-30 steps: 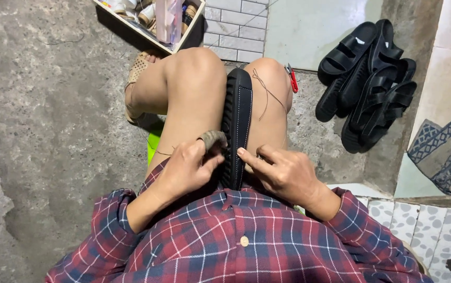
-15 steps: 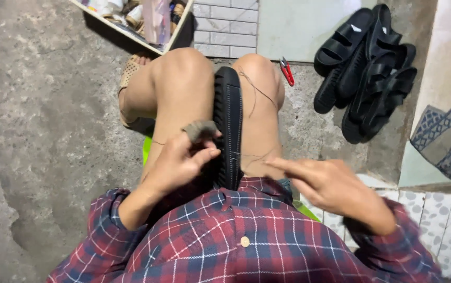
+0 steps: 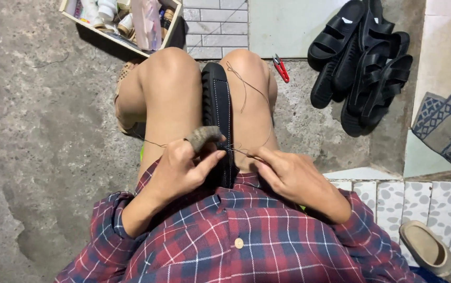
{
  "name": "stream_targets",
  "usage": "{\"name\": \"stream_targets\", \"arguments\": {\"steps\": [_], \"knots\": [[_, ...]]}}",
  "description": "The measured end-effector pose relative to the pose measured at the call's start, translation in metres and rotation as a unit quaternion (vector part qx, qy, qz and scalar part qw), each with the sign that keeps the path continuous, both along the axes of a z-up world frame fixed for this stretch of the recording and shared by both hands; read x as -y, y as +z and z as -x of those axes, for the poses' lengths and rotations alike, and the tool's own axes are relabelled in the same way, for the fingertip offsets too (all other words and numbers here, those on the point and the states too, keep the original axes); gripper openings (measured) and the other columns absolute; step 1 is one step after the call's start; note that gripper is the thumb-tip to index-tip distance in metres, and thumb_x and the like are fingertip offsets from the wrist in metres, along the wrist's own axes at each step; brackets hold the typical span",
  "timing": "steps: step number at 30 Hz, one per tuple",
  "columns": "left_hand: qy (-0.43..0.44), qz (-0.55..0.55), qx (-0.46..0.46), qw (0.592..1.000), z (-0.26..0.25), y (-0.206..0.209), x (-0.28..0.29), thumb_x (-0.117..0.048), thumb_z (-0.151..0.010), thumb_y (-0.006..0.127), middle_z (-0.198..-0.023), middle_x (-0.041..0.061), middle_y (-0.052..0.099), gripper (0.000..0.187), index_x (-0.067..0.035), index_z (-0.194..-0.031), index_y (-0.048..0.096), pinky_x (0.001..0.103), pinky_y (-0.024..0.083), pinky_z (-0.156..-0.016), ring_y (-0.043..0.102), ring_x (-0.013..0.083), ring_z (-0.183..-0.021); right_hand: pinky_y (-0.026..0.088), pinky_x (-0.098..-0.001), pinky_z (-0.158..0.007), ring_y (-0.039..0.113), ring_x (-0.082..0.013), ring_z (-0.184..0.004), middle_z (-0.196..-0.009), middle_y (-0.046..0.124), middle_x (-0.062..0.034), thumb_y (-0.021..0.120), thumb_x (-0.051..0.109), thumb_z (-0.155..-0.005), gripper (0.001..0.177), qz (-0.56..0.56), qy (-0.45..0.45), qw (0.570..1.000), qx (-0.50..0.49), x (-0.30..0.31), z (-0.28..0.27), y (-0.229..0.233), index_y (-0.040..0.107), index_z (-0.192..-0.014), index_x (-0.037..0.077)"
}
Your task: Hand-stitching the sole of a black sandal using a stitching awl and thread
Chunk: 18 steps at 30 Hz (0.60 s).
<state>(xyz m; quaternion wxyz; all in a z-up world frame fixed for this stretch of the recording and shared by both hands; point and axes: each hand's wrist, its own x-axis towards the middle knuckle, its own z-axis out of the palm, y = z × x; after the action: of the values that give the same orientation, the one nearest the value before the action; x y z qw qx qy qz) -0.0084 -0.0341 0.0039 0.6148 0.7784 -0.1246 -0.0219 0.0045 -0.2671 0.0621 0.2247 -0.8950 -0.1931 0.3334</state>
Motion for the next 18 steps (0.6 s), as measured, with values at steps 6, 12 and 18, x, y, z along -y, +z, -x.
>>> {"name": "stream_targets", "arguments": {"steps": [6,12,18], "knots": [[0.05,-0.043,-0.012,0.998,0.004,-0.003,-0.019,-0.017,-0.081,0.073,-0.074,0.006,0.072,0.024,-0.01,-0.104,0.068,0.034,0.054,-0.057,0.07,0.0259,-0.065,0.055,-0.0452,-0.06,0.069,-0.0369,-0.071,-0.073,0.067,-0.0149,0.044,0.027,-0.096,0.016,-0.024,0.022,0.999,-0.015,-0.012,-0.002,0.008,0.056,-0.1,0.018],[0.072,-0.096,-0.047,0.992,0.02,-0.029,-0.038,-0.019,-0.082,0.075,-0.066,0.018,0.067,0.022,0.0,-0.088,0.065,0.043,0.05,-0.052,0.065,0.0397,-0.062,0.053,-0.0442,-0.057,0.069,-0.0355,-0.069,-0.071,0.066,-0.0146,0.046,0.027,-0.095,0.015,-0.03,0.014,0.999,0.008,-0.005,0.005,-0.004,0.057,-0.094,0.016],[-0.104,-0.295,-0.172,0.934,0.007,0.013,-0.052,-0.05,-0.084,0.063,-0.061,0.024,0.061,0.052,0.0,-0.073,0.051,0.054,0.042,-0.056,0.061,0.0469,-0.066,0.055,-0.0322,-0.058,0.068,-0.0257,-0.066,-0.081,0.069,-0.0137,0.048,0.011,-0.094,0.018,-0.285,-0.069,0.955,-0.038,0.014,0.013,0.021,0.063,-0.103,0.007]]}}
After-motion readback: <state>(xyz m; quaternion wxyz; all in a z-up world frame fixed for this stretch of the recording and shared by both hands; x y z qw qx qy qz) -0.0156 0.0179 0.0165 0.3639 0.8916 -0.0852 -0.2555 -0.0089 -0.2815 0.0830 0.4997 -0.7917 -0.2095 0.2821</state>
